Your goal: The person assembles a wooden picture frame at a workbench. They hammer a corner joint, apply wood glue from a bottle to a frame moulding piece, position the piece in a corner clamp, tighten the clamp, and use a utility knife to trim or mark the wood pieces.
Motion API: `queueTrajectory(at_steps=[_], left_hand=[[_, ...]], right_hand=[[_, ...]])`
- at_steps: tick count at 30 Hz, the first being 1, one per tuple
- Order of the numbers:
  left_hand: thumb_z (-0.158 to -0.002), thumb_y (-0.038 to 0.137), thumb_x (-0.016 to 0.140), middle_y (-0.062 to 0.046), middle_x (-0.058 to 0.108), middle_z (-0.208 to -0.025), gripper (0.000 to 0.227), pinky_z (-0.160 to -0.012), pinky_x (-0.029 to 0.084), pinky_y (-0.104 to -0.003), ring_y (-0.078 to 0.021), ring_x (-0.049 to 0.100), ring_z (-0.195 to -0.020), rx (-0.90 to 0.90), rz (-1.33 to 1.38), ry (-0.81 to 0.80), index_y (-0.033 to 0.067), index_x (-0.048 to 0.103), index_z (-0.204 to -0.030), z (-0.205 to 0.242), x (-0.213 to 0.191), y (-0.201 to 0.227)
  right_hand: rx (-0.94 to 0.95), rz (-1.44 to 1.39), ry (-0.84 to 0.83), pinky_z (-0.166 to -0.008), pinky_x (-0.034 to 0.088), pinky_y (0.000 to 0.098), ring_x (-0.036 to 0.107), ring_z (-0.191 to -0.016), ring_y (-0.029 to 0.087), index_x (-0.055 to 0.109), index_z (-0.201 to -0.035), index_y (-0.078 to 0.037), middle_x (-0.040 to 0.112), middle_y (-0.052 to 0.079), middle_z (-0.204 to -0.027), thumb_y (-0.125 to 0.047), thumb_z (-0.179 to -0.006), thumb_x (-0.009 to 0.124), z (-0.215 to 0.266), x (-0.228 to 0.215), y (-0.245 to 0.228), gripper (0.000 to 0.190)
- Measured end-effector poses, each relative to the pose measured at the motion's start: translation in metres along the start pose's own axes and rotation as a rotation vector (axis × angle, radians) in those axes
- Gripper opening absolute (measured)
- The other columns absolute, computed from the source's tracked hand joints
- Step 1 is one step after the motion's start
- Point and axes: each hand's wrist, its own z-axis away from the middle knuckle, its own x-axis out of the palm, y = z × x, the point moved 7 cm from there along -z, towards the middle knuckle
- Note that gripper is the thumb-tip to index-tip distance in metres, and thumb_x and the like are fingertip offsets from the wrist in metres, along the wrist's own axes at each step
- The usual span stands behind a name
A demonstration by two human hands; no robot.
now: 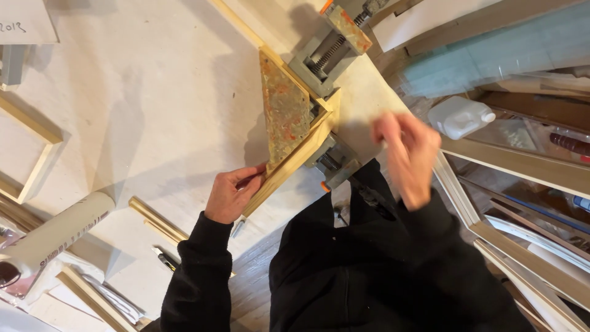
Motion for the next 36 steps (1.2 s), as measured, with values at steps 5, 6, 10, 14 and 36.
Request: queueTrajectory(at_steps=[5, 6, 10, 14, 36], left_hand=[[-0.097, 0.010, 0.065, -0.009, 0.079, -0.106, 0.031, -0.086, 0.058, -0.026, -0.0090, 0.071, -0.096, -0.028, -0.044, 0.002, -0.0004, 0.072, -0.125, 0.002, -0.004, 0.002], [-0.097, 0.010, 0.065, -0.009, 0.079, -0.106, 0.031, -0.086, 0.058, -0.026, -0.0090, 0.071, -0.096, -0.025, -0.048, -0.009, -0.0004, 0.072, -0.125, 0.002, -0.003, 0.002], [-0.097, 0.010, 0.065, -0.008, 0.079, -0.105, 0.032, -0.086, 0.057, -0.025, -0.0076, 0.071, -0.095, -0.003, -0.042, -0.009, -0.0016, 0.071, -0.126, -0.004, -0.004, 0.001], [-0.097, 0.009, 0.066, -0.008, 0.078, -0.104, 0.032, -0.084, 0.057, -0.025, -0.0069, 0.068, -0.093, 0.000, -0.003, -0.024, -0.0032, 0.072, -0.126, 0.000, -0.004, -0.009], [-0.095, 0.011, 0.067, -0.006, 0.078, -0.100, 0.033, -0.080, 0.057, -0.023, -0.0059, 0.069, -0.089, -0.086, 0.000, -0.017, -0.0022, 0.072, -0.125, -0.001, -0.002, 0.006]], right_hand=[[-0.314, 0.562, -0.125, -0.082, 0.055, 0.0335, 0.068, -0.095, 0.028, 0.067, -0.114, 0.000, 0.069, 0.015, -0.111, -0.009, -0.085, 0.082, 0.058, 0.010, -0.055, 0.034], [-0.311, 0.565, -0.113, -0.082, 0.055, 0.0335, 0.068, -0.095, 0.028, 0.067, -0.114, 0.000, 0.069, 0.015, -0.111, -0.009, -0.085, 0.082, 0.069, 0.008, -0.052, 0.034], [-0.398, 0.662, -0.144, -0.095, 0.052, 0.0412, 0.061, -0.111, 0.031, 0.063, -0.116, -0.007, 0.062, 0.011, -0.120, -0.013, -0.079, 0.088, 0.100, 0.022, -0.043, 0.045], [-0.663, 0.732, -0.470, -0.099, 0.045, 0.0440, 0.056, -0.120, 0.028, 0.067, -0.124, -0.011, 0.062, 0.006, -0.128, -0.008, -0.079, 0.074, 0.089, 0.084, -0.072, 0.046], [-1.010, 0.805, -0.699, -0.091, 0.047, 0.0359, 0.059, -0.113, 0.019, 0.070, -0.119, -0.005, 0.062, 0.004, -0.131, -0.014, -0.089, 0.065, 0.045, 0.105, -0.059, 0.033]])
